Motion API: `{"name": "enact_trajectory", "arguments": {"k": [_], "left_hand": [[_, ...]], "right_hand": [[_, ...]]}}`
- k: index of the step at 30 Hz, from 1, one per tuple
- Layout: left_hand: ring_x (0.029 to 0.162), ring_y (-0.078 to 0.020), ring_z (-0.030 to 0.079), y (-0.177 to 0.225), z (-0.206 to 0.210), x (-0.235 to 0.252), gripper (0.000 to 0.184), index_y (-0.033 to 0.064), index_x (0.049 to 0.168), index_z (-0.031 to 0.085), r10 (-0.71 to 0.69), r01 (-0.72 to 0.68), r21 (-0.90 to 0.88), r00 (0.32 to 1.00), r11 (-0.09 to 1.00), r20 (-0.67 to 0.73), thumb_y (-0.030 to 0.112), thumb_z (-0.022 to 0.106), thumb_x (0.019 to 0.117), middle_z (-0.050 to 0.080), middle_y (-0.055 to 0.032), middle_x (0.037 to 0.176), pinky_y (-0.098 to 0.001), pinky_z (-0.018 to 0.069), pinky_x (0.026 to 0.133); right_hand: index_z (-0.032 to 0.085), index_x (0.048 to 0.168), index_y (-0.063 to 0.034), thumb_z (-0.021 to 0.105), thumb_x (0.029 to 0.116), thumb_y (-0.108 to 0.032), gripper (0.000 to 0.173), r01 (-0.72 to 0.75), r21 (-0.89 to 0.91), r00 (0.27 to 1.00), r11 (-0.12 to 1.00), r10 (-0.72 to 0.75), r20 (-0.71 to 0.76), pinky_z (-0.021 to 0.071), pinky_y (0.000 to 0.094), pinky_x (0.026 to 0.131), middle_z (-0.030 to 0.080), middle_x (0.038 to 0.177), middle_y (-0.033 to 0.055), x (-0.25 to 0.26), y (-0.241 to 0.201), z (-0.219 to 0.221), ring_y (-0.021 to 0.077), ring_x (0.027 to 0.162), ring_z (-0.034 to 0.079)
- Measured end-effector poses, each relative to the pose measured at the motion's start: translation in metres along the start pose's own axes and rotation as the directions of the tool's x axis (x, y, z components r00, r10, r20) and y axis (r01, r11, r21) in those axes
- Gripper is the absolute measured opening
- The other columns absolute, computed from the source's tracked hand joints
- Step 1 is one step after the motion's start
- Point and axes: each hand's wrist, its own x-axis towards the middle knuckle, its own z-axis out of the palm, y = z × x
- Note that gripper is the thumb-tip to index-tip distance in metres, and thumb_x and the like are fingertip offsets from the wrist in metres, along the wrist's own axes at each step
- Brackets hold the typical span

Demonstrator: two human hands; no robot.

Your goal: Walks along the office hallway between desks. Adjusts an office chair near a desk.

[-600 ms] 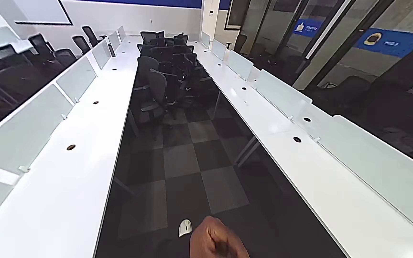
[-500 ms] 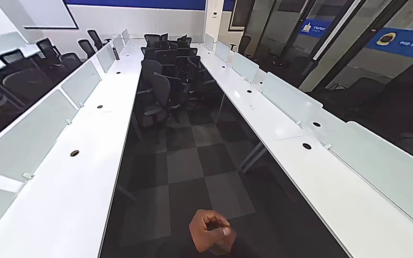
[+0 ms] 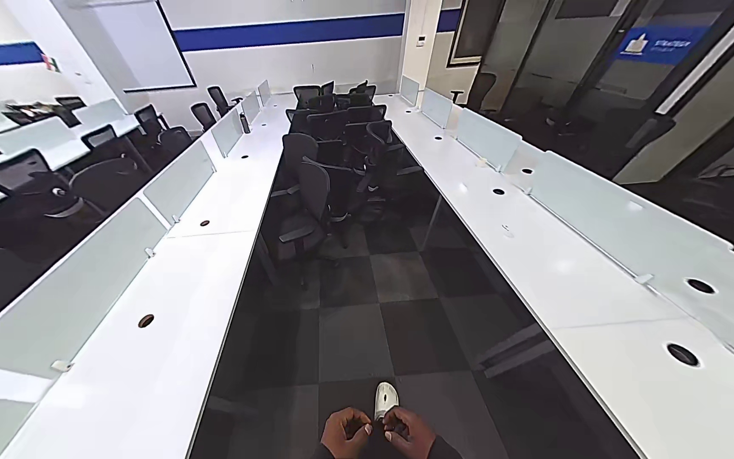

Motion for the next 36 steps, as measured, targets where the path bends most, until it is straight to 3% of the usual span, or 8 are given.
{"name": "enact_trajectory", "arguments": {"k": [12,20,24,27,29,31,33,36], "left_hand": [[0.079,-0.0151,0.073,0.084,-0.042,0.222,0.022,-0.0015,0.109,0.073,-0.09,0.08,-0.053,0.967,0.995,-0.239,0.012,0.073,0.0915,0.077,-0.011,0.094,-0.0357,0.0622,0.081],[0.06,-0.0083,0.06,0.102,-0.091,0.366,0.019,-0.0022,0.097,0.073,-0.074,0.065,-0.056,0.983,0.996,-0.169,0.012,0.06,0.1003,0.067,-0.0029,0.069,-0.0309,0.0541,0.065],[0.044,-0.007,0.046,0.104,-0.127,0.463,0.041,0.0056,0.071,0.06,-0.128,0.048,-0.25,0.941,0.967,-0.314,0.021,0.046,0.1054,0.05,0.0027,0.052,-0.0276,0.0429,0.049],[0.044,-0.0116,0.055,0.117,-0.168,0.544,0.052,0.0053,0.062,0.054,-0.248,0.146,-0.316,0.917,0.938,-0.313,0.027,0.051,0.1093,0.056,-0.0029,0.05,-0.0301,0.0502,0.049],[0.052,-0.013,0.064,0.131,-0.194,0.589,0.041,0.0025,0.07,0.06,-0.227,0.141,-0.287,0.928,0.948,-0.295,0.023,0.059,0.106,0.066,-0.0057,0.06,-0.031,0.0567,0.057],[0.068,-0.0164,0.072,0.151,-0.223,0.631,0.018,-0.0039,0.098,0.07,-0.142,0.074,-0.248,0.953,0.966,-0.268,0.013,0.066,0.1001,0.075,-0.0109,0.081,-0.0337,0.0616,0.069],[0.087,-0.0185,0.075,0.161,-0.245,0.669,0.034,-0.0049,0.126,0.064,-0.073,0.036,-0.173,0.975,0.984,-0.21,0.009,0.069,0.0949,0.077,-0.0134,0.101,-0.0365,0.0627,0.086],[0.1,-0.0196,0.074,0.178,-0.271,0.711,0.05,-0.0045,0.137,0.056,-0.068,0.037,-0.149,0.976,0.988,-0.206,0.008,0.073,0.0919,0.074,-0.0157,0.116,-0.0363,0.0602,0.094]], "right_hand": [[0.067,0.127,-0.0034,0.065,0.1001,-0.026,0.035,0.161,-0.243,0.982,0.957,-0.13,0.139,0.0546,0.0452,0.102,0.071,0.12,0.016,0.201,-0.013,-0.225,0.0264,0.11,0.07],[0.066,0.127,-0.0033,0.065,0.1005,-0.027,0.036,0.155,-0.21,0.984,0.965,-0.131,0.124,0.0551,0.0424,0.102,0.071,0.121,0.0152,0.319,-0.043,-0.314,0.0245,0.109,0.07],[0.066,0.126,-0.003,0.065,0.1002,-0.028,0.037,0.156,-0.218,0.984,0.963,-0.132,0.12,0.0547,0.0433,0.102,0.071,0.12,0.0157,0.392,-0.043,-0.35,0.0253,0.109,0.07],[0.066,0.129,-0.0034,0.065,0.1009,-0.029,0.038,0.108,-0.267,0.989,0.958,-0.076,0.128,0.0527,0.0463,0.106,0.07,0.124,0.0164,0.443,-0.047,-0.388,0.0274,0.114,0.069],[0.066,0.129,-0.0029,0.065,0.1013,-0.029,0.038,0.075,-0.275,0.993,0.959,-0.047,0.11,0.0519,0.0464,0.107,0.071,0.124,0.0166,0.468,-0.058,-0.413,0.0277,0.116,0.068],[0.065,0.13,-0.0017,0.065,0.1017,-0.027,0.037,0.06,-0.25,0.996,0.966,-0.04,0.085,0.0517,0.0466,0.107,0.07,0.124,0.0181,0.499,-0.076,-0.441,0.0287,0.116,0.068],[0.065,0.13,-0.0022,0.065,0.1012,-0.025,0.037,0.024,-0.21,0.999,0.977,-0.014,0.05,0.0528,0.0441,0.106,0.07,0.124,0.0168,0.527,-0.083,-0.461,0.0264,0.114,0.069],[0.066,0.127,-0.0038,0.067,0.0993,-0.026,0.036,0.023,-0.156,1.0,0.987,-0.024,-0.001,0.0548,0.0405,0.103,0.072,0.12,0.014,0.57,-0.086,-0.484,0.0221,0.11,0.07]]}}
